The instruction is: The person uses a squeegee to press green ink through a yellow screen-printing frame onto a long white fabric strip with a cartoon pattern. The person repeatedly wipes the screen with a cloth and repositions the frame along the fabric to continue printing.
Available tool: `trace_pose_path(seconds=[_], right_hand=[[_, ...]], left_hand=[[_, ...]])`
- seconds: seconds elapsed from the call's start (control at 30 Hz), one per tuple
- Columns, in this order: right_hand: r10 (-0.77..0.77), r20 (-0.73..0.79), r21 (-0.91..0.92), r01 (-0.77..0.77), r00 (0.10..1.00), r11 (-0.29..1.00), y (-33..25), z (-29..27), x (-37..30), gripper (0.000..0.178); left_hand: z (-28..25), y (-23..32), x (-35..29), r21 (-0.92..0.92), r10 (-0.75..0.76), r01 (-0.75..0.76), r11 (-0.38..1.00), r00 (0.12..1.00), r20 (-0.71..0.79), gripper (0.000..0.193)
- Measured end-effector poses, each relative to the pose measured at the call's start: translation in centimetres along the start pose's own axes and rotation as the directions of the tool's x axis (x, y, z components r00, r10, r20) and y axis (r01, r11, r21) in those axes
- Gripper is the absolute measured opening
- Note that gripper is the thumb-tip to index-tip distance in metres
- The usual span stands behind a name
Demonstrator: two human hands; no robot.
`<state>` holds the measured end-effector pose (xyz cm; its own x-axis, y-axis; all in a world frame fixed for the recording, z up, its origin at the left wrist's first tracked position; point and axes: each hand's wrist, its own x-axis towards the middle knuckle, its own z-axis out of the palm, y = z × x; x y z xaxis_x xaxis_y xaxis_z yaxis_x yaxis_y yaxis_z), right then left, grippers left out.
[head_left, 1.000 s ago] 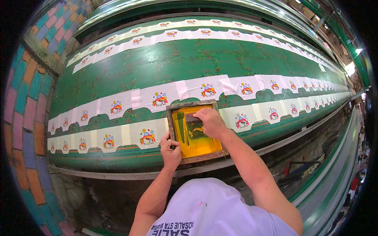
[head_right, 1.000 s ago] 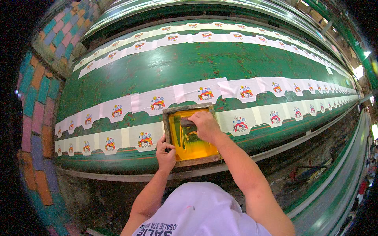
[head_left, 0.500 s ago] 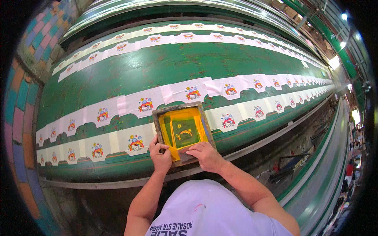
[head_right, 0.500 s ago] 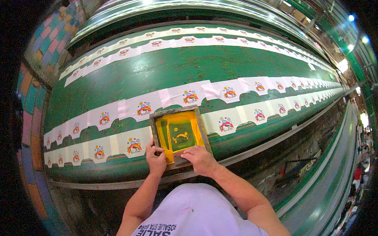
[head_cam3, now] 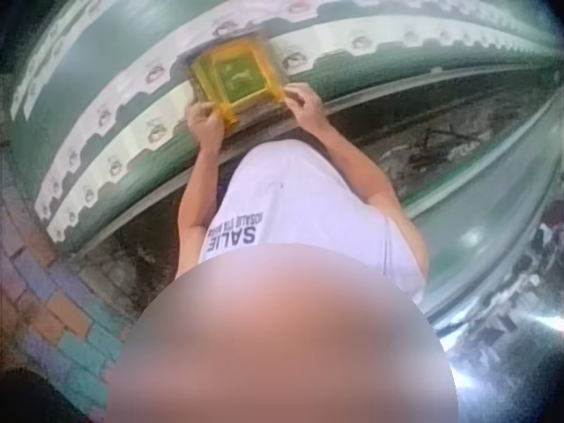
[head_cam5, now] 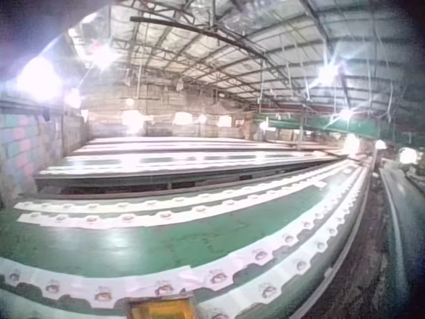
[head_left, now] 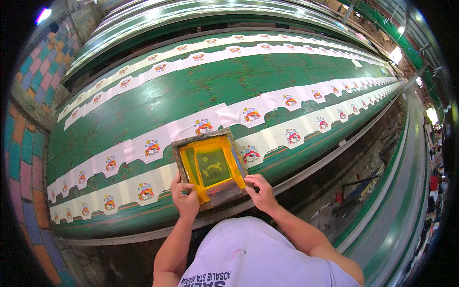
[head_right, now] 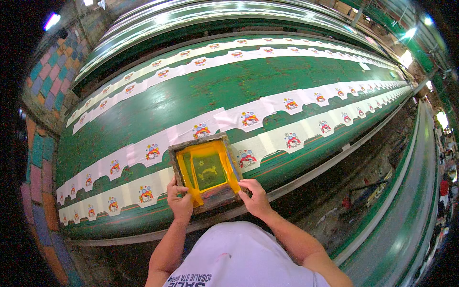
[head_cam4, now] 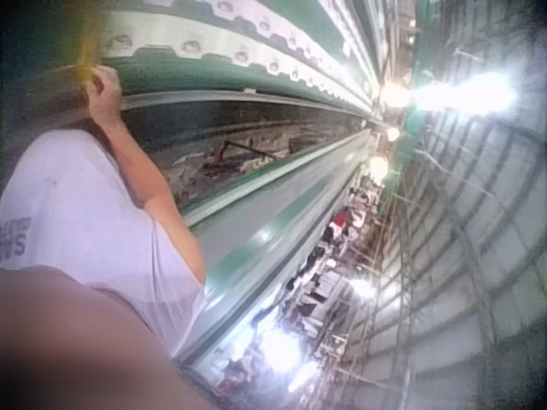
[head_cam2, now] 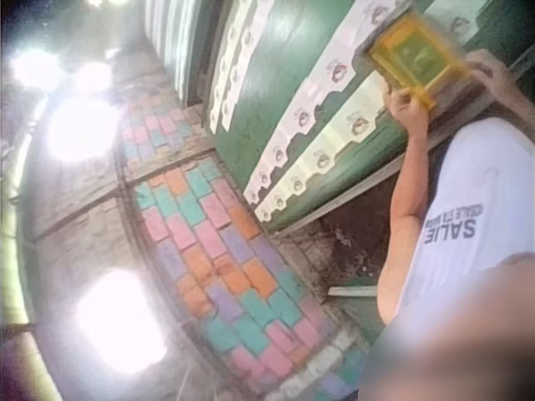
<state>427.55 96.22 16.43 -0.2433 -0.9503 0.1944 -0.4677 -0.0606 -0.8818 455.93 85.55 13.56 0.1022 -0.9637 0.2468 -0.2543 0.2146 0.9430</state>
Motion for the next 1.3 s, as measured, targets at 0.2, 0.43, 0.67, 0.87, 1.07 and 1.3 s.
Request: trace_pose_path(seconds=[0.2,0.43,0.67,0.87,1.07,1.3], right_hand=[[-0.107,-0.034,-0.102,0.103,0.994,0.989,4.8,-7.9,1.1,0.036],[-0.130,0.044,-0.042,0.132,0.991,0.990,8.1,-14.4,2.5,0.036],[-0.281,0.087,-0.097,0.289,0.956,0.952,7.1,-15.9,3.5,0.036],[-0.400,0.408,-0.166,0.498,0.820,0.851,3.9,-14.6,4.4,0.042],[-0.431,0.485,-0.248,0.592,0.761,0.767,2.8,-12.2,6.8,0.040],[-0.330,0.555,-0.238,0.527,0.763,0.816,2.3,-11.8,9.3,0.036]], left_hand=[[9.7,1.4,-1.8,0.035,0.043,-0.043,0.998,0.999,0.006,0.017],[15.2,1.7,-3.6,-0.047,-0.131,0.133,0.990,0.991,0.037,0.022],[15.9,1.0,-3.6,-0.182,-0.184,0.186,0.966,0.983,0.025,0.025],[16.0,1.4,-3.8,-0.187,-0.187,0.193,0.963,0.981,0.048,0.024],[16.3,1.7,-3.8,-0.094,-0.150,0.151,0.984,0.989,0.014,0.018],[16.1,1.9,-3.8,-0.091,-0.116,0.118,0.989,0.993,0.024,0.014]])
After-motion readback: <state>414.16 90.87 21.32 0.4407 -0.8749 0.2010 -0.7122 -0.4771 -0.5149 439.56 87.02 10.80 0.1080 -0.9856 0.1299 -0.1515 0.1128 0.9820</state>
